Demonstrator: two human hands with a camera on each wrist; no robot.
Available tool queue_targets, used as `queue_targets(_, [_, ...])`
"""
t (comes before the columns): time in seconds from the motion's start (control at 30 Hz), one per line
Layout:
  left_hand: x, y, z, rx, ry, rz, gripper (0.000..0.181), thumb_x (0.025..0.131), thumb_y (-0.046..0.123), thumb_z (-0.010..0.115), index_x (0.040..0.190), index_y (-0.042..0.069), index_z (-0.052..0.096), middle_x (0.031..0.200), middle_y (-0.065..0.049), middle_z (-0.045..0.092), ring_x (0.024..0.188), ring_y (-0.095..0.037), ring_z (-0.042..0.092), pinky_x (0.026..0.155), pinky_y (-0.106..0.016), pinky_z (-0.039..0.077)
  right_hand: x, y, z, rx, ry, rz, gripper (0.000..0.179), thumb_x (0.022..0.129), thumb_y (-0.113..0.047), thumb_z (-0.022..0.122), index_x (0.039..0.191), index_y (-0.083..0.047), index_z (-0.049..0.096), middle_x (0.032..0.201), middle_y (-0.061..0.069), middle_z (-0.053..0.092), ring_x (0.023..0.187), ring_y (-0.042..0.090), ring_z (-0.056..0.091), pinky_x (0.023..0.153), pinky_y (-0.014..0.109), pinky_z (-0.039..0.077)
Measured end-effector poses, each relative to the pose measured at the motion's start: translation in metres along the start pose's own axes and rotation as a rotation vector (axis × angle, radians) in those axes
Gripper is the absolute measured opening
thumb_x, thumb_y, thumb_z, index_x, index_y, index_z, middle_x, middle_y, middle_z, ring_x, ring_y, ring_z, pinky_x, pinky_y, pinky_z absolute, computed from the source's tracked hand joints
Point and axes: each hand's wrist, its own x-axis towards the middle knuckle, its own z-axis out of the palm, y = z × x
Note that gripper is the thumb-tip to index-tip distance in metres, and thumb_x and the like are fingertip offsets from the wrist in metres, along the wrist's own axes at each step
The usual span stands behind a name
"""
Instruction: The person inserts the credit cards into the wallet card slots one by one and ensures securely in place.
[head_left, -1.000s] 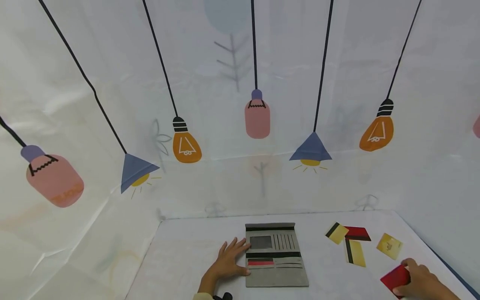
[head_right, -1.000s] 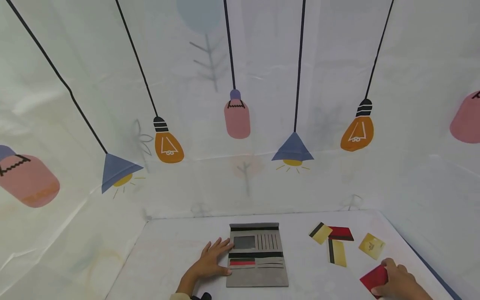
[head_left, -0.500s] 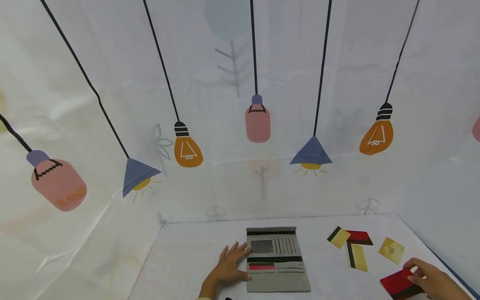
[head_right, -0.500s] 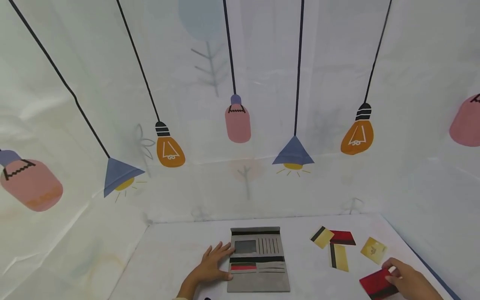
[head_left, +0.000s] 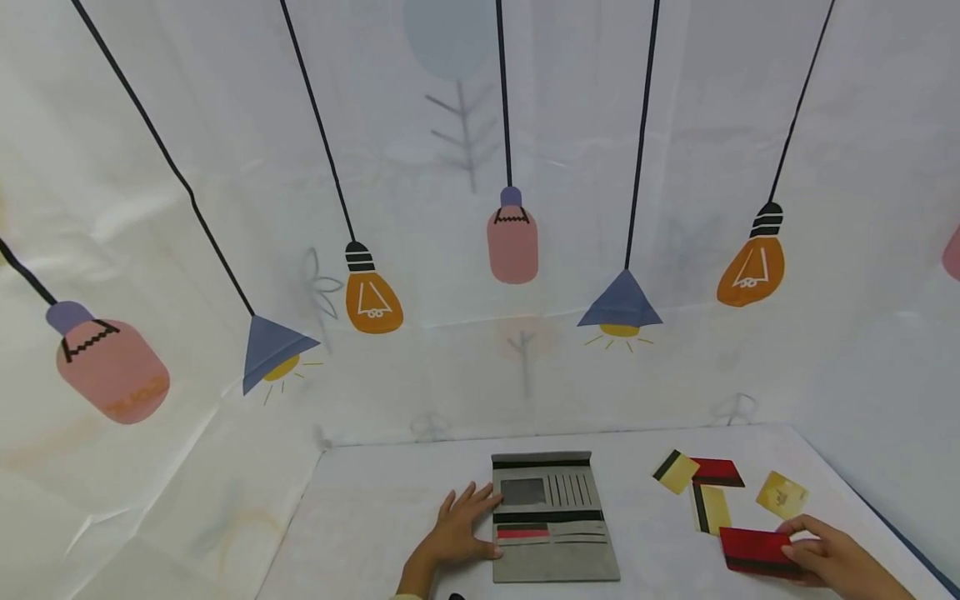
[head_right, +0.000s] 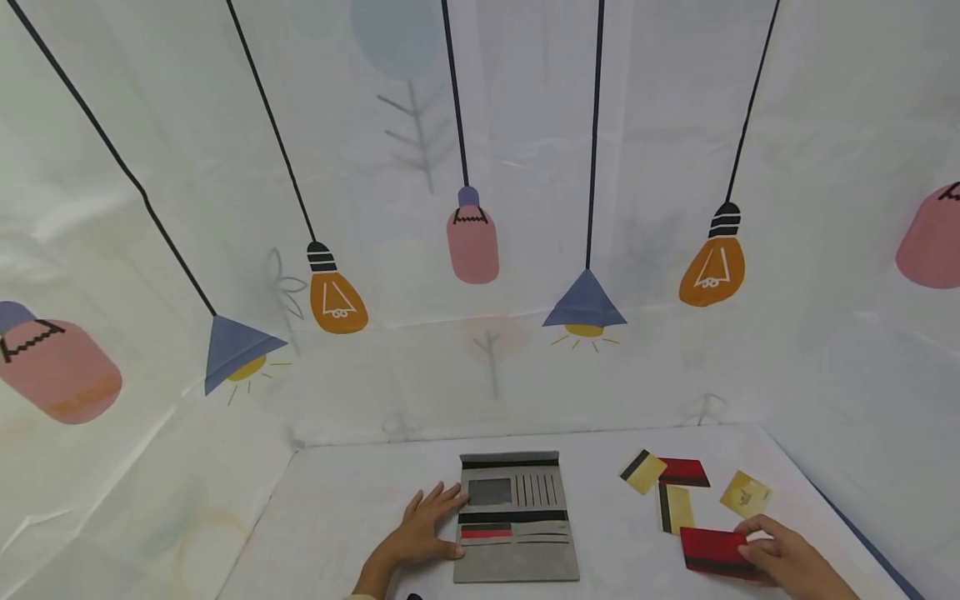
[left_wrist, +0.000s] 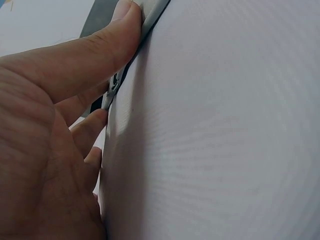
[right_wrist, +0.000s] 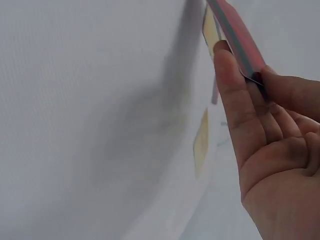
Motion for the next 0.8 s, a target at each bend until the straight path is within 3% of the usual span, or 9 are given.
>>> queue_targets(0.17, [0.001,0.000,0.001,0.004,0.004,0.001,0.085,0.072,0.045,0.085,0.147,0.026,0.050,0.159,-0.007,0.041,0.149,-0.044,0.027,0.117,-0.070,0.009,0.004,-0.007,0.013,0.029,0.026,-0.027,0.047,0.100,-0.029,0.060,0.126,0.009,0.049,0.116,0.032,0.061,0.094,0.027,0.062,0.080,0.041,0.062])
queue_targets(0.37, [0.000,0.002,0.001,-0.018,0.002,-0.009,0.085,0.072,0.044,0.085,0.147,0.026,0.051,0.159,-0.007,0.042,0.150,-0.044,0.026,0.117,-0.070,0.008,0.009,-0.016,0.031,0.035,0.034,-0.047,0.061,0.099,-0.034,0.060,0.142,0.006,0.045,0.136,0.040,0.047,0.106,0.032,0.057,0.085,0.044,0.061])
queue_targets(0.63, [-0.002,0.002,0.000,-0.021,0.001,-0.009,0.085,0.072,0.044,0.085,0.147,0.026,0.051,0.159,-0.008,0.041,0.150,-0.044,0.025,0.117,-0.070,0.007,0.017,-0.030,0.057,0.094,0.057,-0.059,0.047,0.099,-0.024,0.062,0.135,0.004,0.056,0.129,0.033,0.056,0.102,0.027,0.058,0.082,0.040,0.062])
queue_targets(0.8, [0.000,0.002,-0.001,-0.039,-0.005,-0.026,0.085,0.071,0.044,0.085,0.147,0.025,0.051,0.159,-0.007,0.041,0.151,-0.043,0.024,0.118,-0.069,0.006,0.018,-0.040,0.068,0.103,0.027,-0.146,0.045,0.100,-0.024,0.060,0.134,0.005,0.057,0.126,0.028,0.061,0.099,0.024,0.062,0.079,0.032,0.061])
